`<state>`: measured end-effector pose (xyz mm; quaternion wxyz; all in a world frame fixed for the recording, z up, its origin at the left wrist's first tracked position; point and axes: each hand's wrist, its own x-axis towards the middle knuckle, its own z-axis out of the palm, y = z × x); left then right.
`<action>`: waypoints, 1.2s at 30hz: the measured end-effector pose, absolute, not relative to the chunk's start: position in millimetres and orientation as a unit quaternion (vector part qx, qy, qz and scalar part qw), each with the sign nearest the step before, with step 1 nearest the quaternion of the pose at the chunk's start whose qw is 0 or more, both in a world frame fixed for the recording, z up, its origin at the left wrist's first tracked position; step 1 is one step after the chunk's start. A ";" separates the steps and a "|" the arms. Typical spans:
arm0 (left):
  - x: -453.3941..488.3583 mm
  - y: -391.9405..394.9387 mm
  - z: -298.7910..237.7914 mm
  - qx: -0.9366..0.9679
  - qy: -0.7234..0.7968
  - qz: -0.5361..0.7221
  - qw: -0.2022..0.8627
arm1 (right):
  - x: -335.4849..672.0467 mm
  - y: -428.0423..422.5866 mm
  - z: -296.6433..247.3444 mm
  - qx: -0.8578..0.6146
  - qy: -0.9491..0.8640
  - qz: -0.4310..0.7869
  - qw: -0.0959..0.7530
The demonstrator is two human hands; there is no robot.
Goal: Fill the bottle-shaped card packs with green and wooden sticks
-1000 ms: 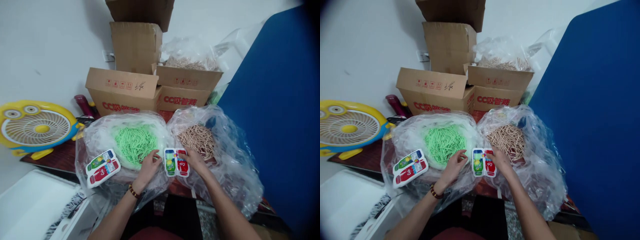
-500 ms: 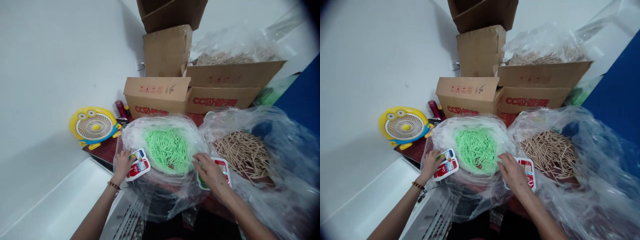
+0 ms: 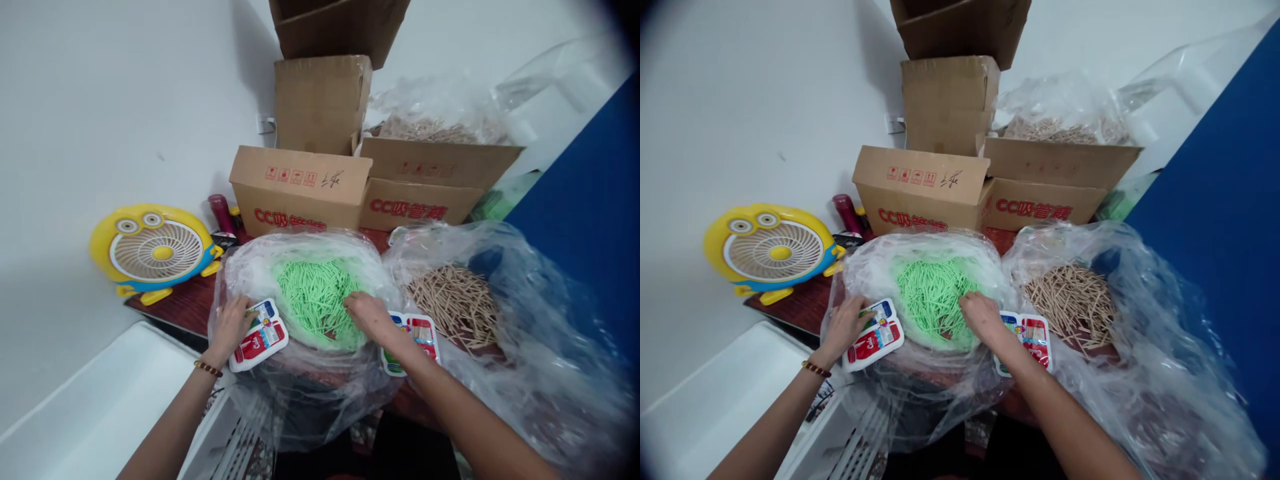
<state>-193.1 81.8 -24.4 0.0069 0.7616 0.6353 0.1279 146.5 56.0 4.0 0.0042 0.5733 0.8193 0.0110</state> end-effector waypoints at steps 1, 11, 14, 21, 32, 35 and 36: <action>-193.0 83.8 -22.5 0.766 0.632 0.115 0.006 | 148.6 60.4 4.7 0.558 0.830 0.013 0.016; -194.4 89.0 -9.9 0.767 0.637 0.079 0.023 | 151.8 68.3 -13.4 0.421 0.901 0.072 0.070; -195.5 81.6 2.2 0.747 0.657 0.095 0.037 | 152.0 74.3 -13.0 0.414 0.904 0.075 0.071; -170.9 35.1 40.6 0.640 0.545 0.288 0.460 | 151.1 78.4 -14.9 0.366 0.925 0.077 0.060; -48.7 -11.0 -32.2 0.760 0.380 0.236 0.472 | 154.6 77.6 -18.6 0.358 0.928 0.079 0.064; -42.8 -13.9 -43.2 0.766 0.383 0.229 0.462 | 153.7 80.1 -22.0 0.355 0.930 0.075 0.060; -42.9 -14.3 -43.1 0.767 0.382 0.228 0.463 | 153.4 81.0 -23.3 0.355 0.930 0.072 0.057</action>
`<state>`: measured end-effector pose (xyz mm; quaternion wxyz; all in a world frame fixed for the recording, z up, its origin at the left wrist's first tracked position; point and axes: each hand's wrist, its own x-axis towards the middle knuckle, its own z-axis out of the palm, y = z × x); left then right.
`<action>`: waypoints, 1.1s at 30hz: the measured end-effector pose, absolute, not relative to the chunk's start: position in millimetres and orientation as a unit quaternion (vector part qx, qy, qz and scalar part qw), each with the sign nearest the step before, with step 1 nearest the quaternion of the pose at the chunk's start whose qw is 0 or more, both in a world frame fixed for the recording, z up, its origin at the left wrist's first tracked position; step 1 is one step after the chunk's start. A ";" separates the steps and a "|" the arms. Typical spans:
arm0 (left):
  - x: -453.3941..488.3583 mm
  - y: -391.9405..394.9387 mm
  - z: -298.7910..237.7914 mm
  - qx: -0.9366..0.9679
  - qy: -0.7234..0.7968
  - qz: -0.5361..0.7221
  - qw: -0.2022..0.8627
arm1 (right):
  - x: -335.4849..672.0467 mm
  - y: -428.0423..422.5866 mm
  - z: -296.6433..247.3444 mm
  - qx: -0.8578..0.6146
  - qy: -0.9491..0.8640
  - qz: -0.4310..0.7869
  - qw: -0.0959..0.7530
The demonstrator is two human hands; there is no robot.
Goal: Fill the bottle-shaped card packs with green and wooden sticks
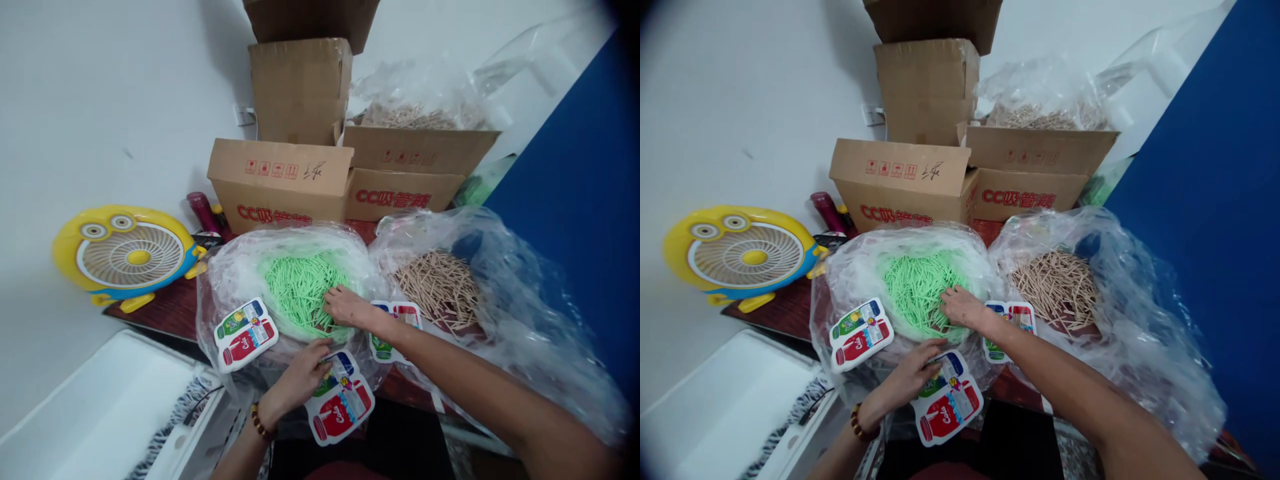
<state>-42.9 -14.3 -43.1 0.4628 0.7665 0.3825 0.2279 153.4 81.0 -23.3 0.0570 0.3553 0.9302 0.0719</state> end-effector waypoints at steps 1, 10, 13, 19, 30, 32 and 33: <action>-43.5 -14.5 -41.8 0.766 0.380 0.227 0.466 | 153.4 81.8 -24.6 0.357 0.930 0.069 0.053; -56.8 -24.4 -27.8 0.688 0.406 0.303 0.519 | 161.0 81.4 -34.7 0.444 0.887 -0.099 -0.075; -66.8 -30.7 -28.9 0.621 0.432 0.313 0.575 | 156.1 78.0 -36.8 0.459 0.869 -0.139 -0.121; -79.4 -42.2 -30.1 0.545 0.457 0.322 0.625 | 141.4 71.4 -36.9 0.499 0.781 -0.256 -0.275; -77.3 -53.4 -32.8 0.472 0.432 0.324 0.697 | 113.2 33.1 -65.6 0.499 0.569 -0.476 -0.448; -77.2 -54.4 -36.9 0.469 0.434 0.323 0.698 | 111.8 29.4 -66.4 0.504 0.559 -0.488 -0.442; -77.4 -54.8 -38.9 0.472 0.436 0.321 0.695 | 112.0 29.4 -66.6 0.505 0.557 -0.489 -0.442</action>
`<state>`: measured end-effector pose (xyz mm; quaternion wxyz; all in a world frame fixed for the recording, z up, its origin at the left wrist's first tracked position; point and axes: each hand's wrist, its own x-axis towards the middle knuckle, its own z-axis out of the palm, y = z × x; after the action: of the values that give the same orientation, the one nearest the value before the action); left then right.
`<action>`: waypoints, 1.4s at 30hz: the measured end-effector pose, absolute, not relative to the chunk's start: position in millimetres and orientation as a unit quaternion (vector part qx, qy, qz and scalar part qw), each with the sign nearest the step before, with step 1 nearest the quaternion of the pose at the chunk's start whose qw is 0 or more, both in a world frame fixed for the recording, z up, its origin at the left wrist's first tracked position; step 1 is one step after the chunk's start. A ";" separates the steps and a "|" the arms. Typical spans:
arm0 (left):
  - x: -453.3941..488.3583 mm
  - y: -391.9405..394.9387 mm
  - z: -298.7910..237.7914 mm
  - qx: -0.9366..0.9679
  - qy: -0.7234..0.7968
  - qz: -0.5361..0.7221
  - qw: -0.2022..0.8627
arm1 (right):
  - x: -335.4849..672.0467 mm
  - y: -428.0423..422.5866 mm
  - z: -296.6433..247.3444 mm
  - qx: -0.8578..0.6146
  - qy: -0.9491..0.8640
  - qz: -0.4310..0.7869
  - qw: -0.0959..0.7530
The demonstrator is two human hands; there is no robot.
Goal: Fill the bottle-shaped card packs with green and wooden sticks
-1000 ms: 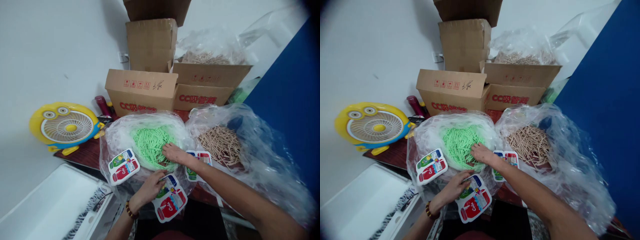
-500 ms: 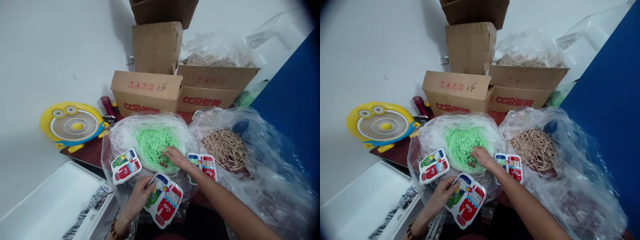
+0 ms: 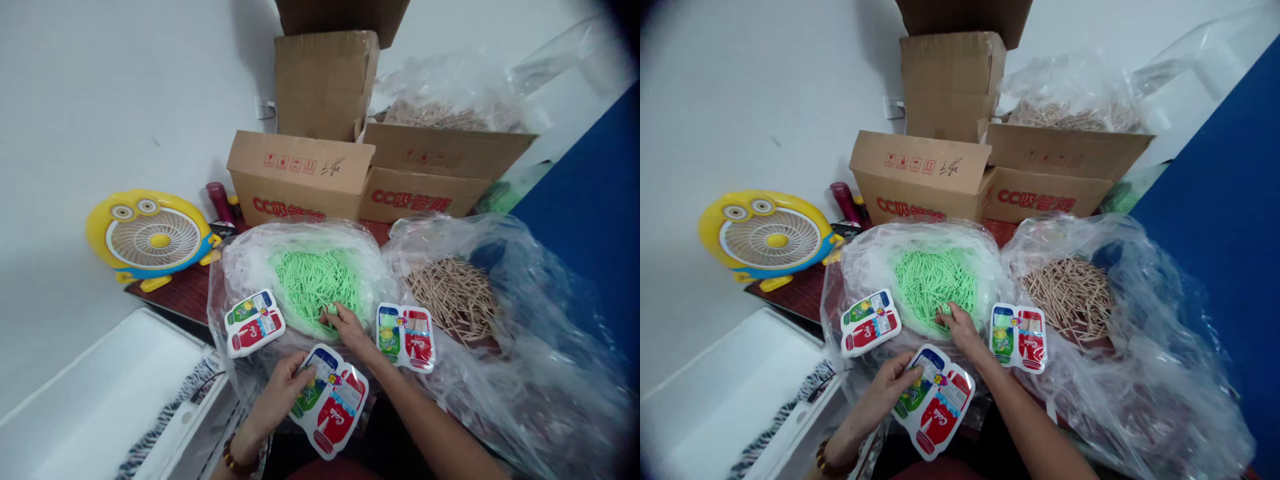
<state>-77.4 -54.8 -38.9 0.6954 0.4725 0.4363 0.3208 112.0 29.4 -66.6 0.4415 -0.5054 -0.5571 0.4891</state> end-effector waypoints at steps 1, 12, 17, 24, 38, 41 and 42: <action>-77.7 -55.2 -40.7 0.476 0.439 0.319 0.692 | 112.6 30.3 -66.9 -0.504 -0.558 0.489 0.443; -84.1 -58.5 -39.4 0.484 0.439 0.335 0.679 | 115.0 36.1 -59.5 -0.509 -0.566 0.453 0.464; -84.1 -58.0 -34.6 0.517 0.432 0.343 0.655 | 110.2 25.8 -62.3 -0.508 -0.567 0.441 0.476; -85.4 -61.2 -33.7 0.529 0.445 0.347 0.634 | 104.6 22.4 -64.4 -0.531 -0.581 0.417 0.455; -88.7 -63.7 -27.4 0.526 0.452 0.347 0.632 | 102.4 19.8 -48.2 -0.538 -0.573 0.405 0.468; -89.9 -62.6 -28.1 0.518 0.453 0.354 0.634 | 102.0 11.2 -49.9 -0.504 -0.566 0.440 0.482; -89.9 -61.7 -28.3 0.513 0.453 0.360 0.634 | 101.3 8.2 -51.8 -0.501 -0.562 0.454 0.476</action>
<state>-89.9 -61.7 -28.3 0.6341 0.5135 0.4526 0.3597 101.3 8.2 -51.8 0.4764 -0.5007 -0.5625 0.4539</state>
